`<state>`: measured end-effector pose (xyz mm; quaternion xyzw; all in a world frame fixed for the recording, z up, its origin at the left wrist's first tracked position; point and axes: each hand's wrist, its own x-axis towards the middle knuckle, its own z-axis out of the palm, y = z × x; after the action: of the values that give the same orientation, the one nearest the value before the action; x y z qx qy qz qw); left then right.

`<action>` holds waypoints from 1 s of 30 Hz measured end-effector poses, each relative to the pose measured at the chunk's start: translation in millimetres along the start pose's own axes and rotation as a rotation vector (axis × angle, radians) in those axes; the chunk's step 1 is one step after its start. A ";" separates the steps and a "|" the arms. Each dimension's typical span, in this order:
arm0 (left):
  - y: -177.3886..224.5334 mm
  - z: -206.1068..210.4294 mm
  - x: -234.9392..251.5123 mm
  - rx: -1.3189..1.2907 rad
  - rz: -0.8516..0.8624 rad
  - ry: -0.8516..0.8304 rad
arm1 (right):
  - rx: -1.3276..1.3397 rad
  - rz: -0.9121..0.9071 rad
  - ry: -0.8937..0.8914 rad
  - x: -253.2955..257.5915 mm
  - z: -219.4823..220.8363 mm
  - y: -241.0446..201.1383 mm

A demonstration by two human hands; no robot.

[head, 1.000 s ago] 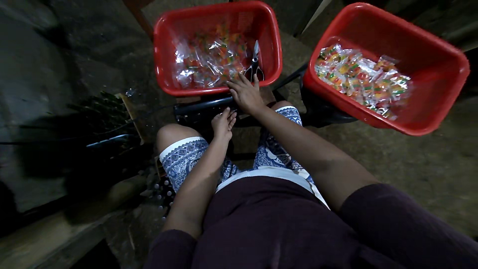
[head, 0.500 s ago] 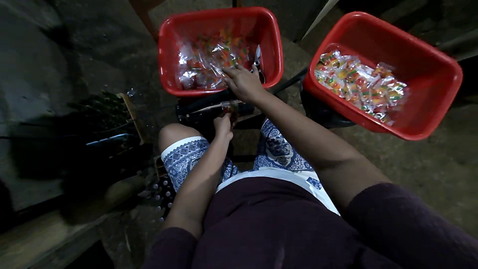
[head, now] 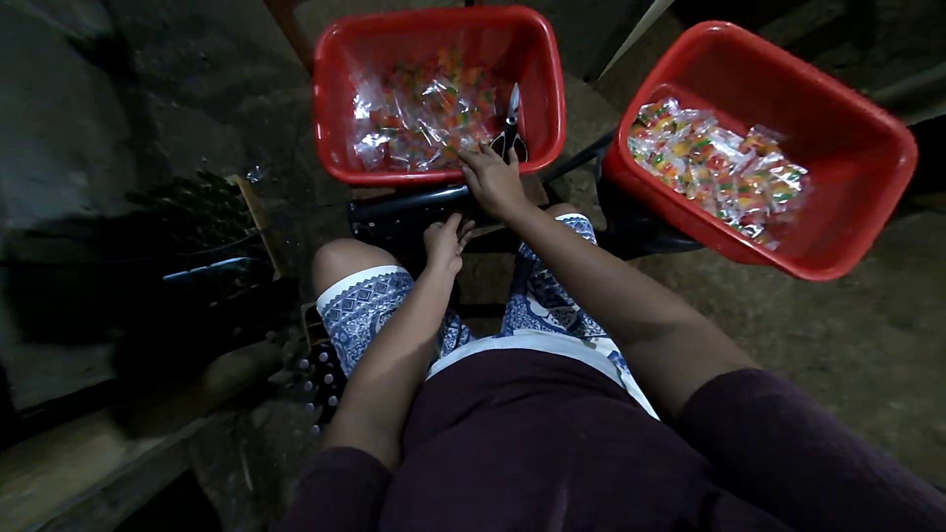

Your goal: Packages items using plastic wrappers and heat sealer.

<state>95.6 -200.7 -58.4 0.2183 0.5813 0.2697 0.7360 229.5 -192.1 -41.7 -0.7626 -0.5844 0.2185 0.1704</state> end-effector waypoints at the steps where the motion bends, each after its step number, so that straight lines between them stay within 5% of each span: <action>1: 0.4 0.2 -0.3 0.002 -0.007 0.006 | -0.002 0.000 0.020 -1.2 3.0 1.1; 20: -0.9 -1.9 -2.4 0.012 0.009 0.052 | -0.076 -0.056 0.181 -3.7 24.1 13.0; 30: -5.3 -2.3 -0.8 0.023 0.067 0.022 | 0.031 -0.022 -0.014 0.8 -22.8 -13.9</action>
<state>94.0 -205.2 -61.7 0.2430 0.5846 0.2898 0.7177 230.5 -187.9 -15.3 -0.7518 -0.5906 0.2309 0.1807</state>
